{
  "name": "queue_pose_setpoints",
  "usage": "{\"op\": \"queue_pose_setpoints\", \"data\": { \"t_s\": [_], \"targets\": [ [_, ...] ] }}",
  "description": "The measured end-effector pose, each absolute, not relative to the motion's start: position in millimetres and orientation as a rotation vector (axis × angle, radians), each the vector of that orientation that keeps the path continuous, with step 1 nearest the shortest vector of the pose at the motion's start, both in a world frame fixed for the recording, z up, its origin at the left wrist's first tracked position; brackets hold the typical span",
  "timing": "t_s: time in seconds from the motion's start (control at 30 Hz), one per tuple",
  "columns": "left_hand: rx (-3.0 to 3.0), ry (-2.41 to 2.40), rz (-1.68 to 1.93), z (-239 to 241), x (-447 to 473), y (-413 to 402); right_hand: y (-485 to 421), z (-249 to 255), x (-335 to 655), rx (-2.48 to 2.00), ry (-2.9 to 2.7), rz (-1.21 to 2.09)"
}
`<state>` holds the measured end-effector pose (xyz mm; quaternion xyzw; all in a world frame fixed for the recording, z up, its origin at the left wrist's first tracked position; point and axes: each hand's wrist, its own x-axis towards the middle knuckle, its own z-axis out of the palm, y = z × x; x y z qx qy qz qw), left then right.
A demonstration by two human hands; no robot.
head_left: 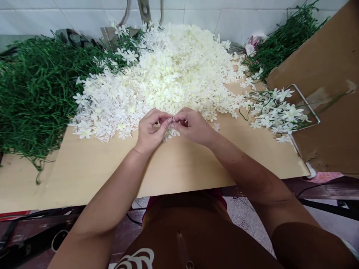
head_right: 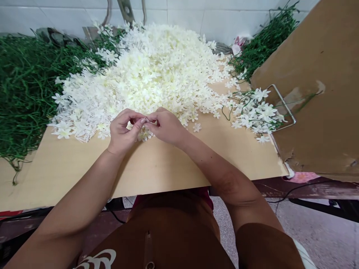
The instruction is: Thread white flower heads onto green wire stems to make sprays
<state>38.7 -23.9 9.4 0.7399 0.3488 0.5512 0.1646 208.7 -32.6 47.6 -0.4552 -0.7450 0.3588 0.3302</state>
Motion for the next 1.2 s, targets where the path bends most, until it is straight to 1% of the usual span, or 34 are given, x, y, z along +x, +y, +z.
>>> {"op": "queue_pose_setpoints", "data": {
  "t_s": [0.2,0.43,0.6,0.7,0.83,0.97,1.07,1.2],
  "targets": [
    [2.147,1.022,1.528,11.6,38.4,-27.3,-40.2,36.6,215.2,-1.144,-1.822,1.013],
    [2.250,0.993,1.436,13.3,35.6,-29.0,-41.1,27.6,220.6,-1.117,-1.856,0.800],
    [2.214,1.296,1.466,7.1,25.8,-16.0,-33.2,25.8,232.8,-1.144,-1.756,0.771],
    [2.305,1.478,1.318,5.7,24.7,-2.5,-27.2,23.5,239.6,-1.139,-1.632,0.841],
    [2.475,1.658,0.972,15.7,36.1,11.3,-24.8,21.4,242.6,-1.086,-1.504,0.946],
    [2.505,1.773,0.783,27.7,40.9,21.0,-26.4,23.6,241.9,-1.035,-1.537,0.932],
    [2.459,1.743,0.862,28.3,28.5,29.1,-26.8,25.8,242.1,-1.036,-1.574,0.878],
    [2.376,1.614,1.153,24.0,8.1,35.4,-27.2,28.1,242.6,-1.024,-1.567,0.846]
  ]
}}
